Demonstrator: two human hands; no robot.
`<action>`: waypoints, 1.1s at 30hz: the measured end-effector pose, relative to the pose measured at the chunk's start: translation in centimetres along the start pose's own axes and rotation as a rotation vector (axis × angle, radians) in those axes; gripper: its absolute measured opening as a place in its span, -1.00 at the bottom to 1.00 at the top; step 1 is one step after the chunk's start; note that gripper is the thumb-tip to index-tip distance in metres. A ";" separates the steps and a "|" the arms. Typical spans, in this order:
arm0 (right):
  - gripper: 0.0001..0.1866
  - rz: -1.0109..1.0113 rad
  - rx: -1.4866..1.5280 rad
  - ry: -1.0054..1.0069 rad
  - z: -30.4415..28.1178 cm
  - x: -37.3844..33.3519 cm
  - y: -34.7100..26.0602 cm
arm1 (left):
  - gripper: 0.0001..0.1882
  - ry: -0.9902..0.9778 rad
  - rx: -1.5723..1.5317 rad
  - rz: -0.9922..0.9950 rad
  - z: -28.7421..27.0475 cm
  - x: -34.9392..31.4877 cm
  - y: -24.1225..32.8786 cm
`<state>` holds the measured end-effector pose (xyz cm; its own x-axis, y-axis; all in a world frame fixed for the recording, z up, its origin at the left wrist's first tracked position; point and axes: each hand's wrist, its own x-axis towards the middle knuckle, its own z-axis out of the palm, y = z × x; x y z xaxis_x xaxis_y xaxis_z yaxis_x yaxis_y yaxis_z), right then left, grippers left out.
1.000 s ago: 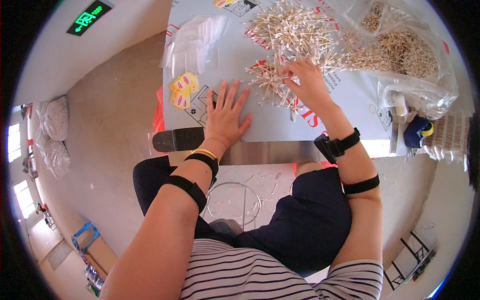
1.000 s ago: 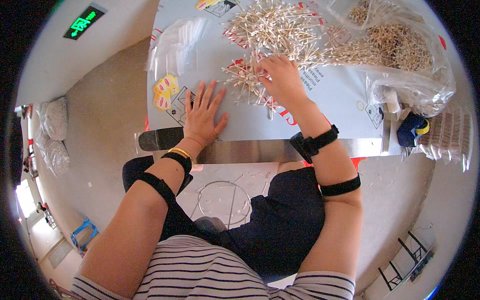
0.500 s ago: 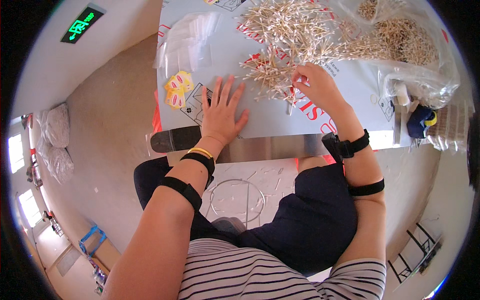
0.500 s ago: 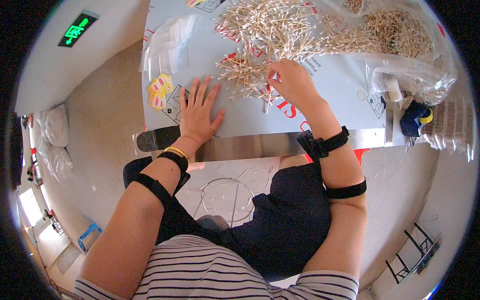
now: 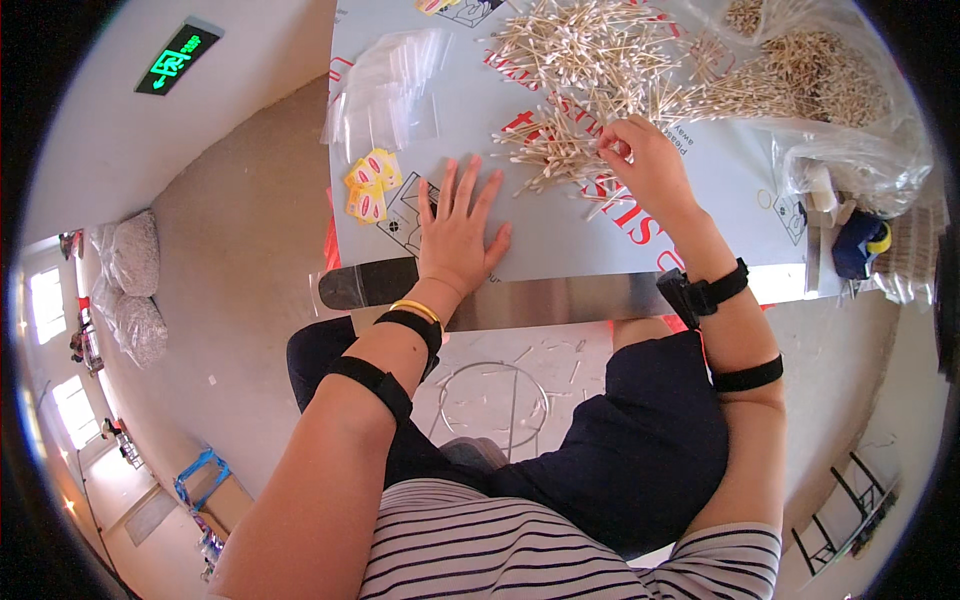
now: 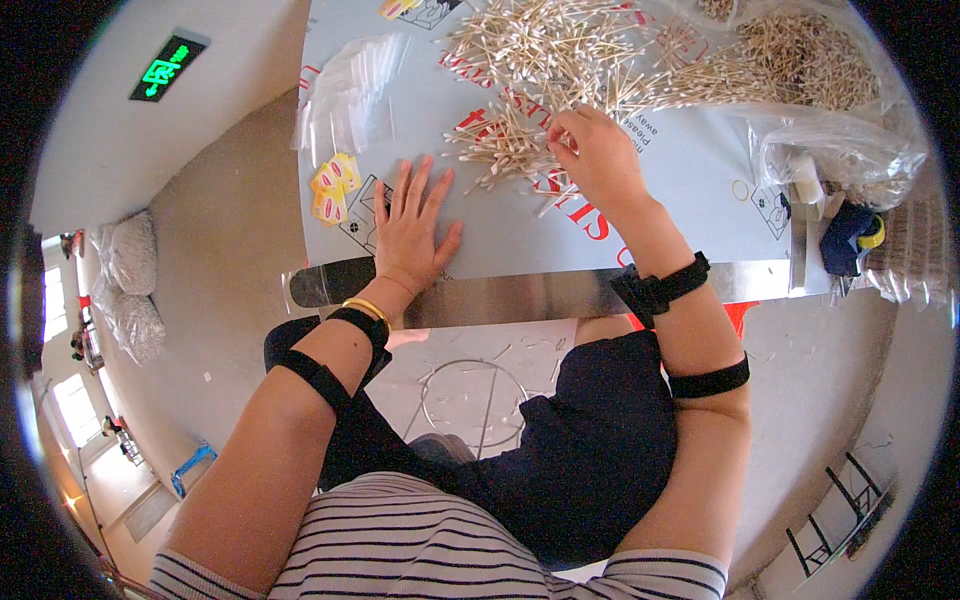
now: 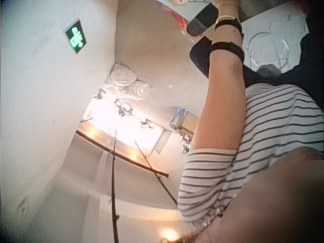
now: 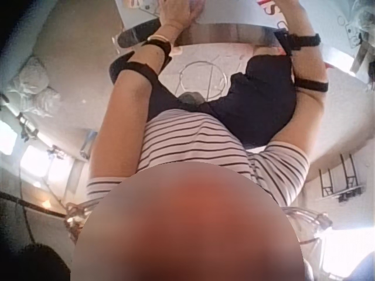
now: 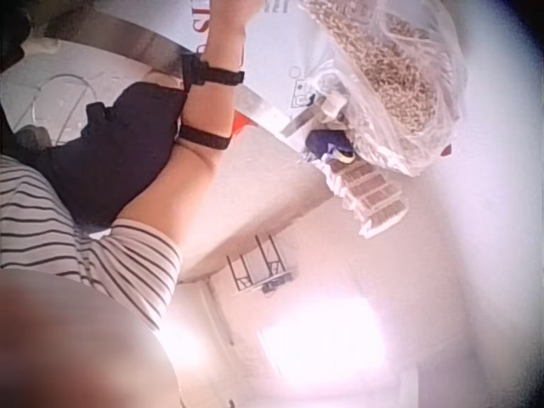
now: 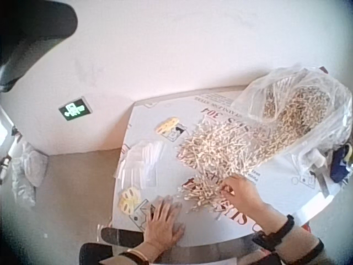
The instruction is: Arrange and sort small white swabs into rows on a metal workbench.
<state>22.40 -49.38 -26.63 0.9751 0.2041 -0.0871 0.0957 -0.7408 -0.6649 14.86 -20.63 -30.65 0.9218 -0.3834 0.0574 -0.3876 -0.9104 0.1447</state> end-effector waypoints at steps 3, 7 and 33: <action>-0.72 -0.098 -0.046 0.032 -0.5 -0.6 -0.6 | -0.25 -0.008 -0.004 -0.002 -0.2 0.0 0.0; -0.56 -0.343 -0.178 0.118 1.1 -1.3 -0.7 | -0.26 -0.008 -0.011 0.001 -0.4 0.0 0.1; -0.80 -0.136 0.018 -0.063 1.4 -2.3 1.3 | -0.28 -0.030 0.004 0.025 -0.1 0.3 0.1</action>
<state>20.00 -49.95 -28.37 0.9388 0.3419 -0.0411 0.2220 -0.6921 -0.6868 15.08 -20.86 -30.55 0.9115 -0.4101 0.0316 -0.4102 -0.9012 0.1400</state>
